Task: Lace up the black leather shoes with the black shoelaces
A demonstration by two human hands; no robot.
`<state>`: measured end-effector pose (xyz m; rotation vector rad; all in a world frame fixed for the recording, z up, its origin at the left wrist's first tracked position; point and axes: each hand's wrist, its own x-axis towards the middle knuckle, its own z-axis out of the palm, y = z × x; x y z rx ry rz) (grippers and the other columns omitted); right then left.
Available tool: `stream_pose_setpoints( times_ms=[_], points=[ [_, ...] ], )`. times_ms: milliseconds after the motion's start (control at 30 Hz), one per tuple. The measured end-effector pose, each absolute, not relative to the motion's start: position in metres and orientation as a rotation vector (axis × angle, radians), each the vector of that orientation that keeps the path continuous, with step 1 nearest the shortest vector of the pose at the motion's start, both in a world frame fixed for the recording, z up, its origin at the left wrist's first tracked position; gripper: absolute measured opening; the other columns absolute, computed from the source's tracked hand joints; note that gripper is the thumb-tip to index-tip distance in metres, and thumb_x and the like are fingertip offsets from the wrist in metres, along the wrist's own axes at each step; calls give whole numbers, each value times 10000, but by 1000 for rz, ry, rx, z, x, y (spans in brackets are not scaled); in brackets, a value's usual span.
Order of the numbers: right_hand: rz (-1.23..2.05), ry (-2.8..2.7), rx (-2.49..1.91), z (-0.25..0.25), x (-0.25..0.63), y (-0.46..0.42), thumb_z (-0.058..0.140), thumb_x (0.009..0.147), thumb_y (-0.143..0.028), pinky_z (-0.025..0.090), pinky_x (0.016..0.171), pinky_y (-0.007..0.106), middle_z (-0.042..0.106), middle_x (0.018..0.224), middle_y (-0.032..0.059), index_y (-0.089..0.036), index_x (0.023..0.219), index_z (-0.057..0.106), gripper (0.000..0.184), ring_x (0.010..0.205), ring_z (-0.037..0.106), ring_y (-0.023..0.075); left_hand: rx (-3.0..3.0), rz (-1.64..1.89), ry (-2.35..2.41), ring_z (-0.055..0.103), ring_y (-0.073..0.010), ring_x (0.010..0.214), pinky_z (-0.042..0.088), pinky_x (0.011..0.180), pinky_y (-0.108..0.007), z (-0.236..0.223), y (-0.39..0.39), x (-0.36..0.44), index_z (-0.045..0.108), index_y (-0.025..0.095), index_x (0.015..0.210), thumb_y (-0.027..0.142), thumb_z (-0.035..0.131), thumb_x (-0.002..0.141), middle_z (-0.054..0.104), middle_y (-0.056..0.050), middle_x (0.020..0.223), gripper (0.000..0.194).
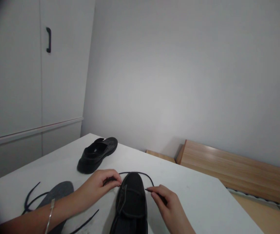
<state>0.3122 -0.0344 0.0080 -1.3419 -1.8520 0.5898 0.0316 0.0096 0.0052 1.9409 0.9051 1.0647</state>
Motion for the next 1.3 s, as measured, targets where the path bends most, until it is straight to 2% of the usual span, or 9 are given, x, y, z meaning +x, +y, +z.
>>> stream_pose_setpoints(
  times_ms=[200, 333, 467, 733, 967, 1133, 1300],
  points=[
    [600, -1850, -1409, 7, 311, -34, 655, 877, -516, 569, 745, 340, 819, 873, 86, -223, 852, 818, 337, 833, 749, 280, 1944, 992, 898, 641, -183, 713, 445, 655, -257, -4, 14, 32, 735, 172, 807, 165, 672, 794, 736, -24, 764, 65],
    [510, -1904, -1445, 7, 308, -37, 625, 892, -480, 486, 633, 317, 745, 745, 57, -222, 779, 789, 326, 693, 659, 230, 1993, 1008, 938, 637, -194, 722, 446, 674, -276, -5, 12, 32, 752, 170, 805, 158, 660, 800, 729, -40, 770, 93],
    [455, -1961, -1473, 7, 309, -38, 610, 883, -431, 414, 592, 310, 641, 687, 29, -218, 723, 765, 308, 628, 576, 201, 1979, 1020, 950, 653, -192, 734, 468, 673, -267, -7, 12, 35, 732, 171, 805, 162, 642, 809, 736, -43, 791, 91],
    [389, -2052, -1523, 6, 307, -39, 525, 932, -382, 464, 703, 349, 648, 755, 52, -210, 762, 711, 305, 760, 636, 246, 1972, 1015, 933, 664, -184, 719, 481, 653, -251, -9, 9, 40, 715, 159, 814, 121, 616, 808, 743, -45, 791, 106],
    [256, -2149, -1586, 7, 303, -40, 424, 978, -340, 472, 732, 373, 622, 867, 66, -225, 852, 681, 309, 801, 663, 254, 2076, 1045, 971, 650, -193, 768, 463, 707, -277, -4, 5, 44, 734, 179, 833, 100, 653, 852, 722, -34, 823, 114],
    [31, -2290, -1695, 10, 300, -44, 351, 1007, -293, 480, 699, 349, 617, 897, 61, -237, 837, 641, 341, 798, 683, 243, 2173, 1113, 1002, 611, -238, 951, 453, 836, -331, -3, 4, 42, 761, 195, 829, 76, 701, 867, 677, -56, 946, 139],
    [116, -2251, -1637, 13, 299, -46, 353, 1008, -264, 493, 726, 336, 621, 915, 56, -233, 864, 643, 325, 815, 686, 226, 2256, 1106, 981, 606, -241, 932, 454, 819, -327, -2, 7, 41, 792, 197, 829, 48, 723, 870, 689, -55, 873, 169]
  ],
)
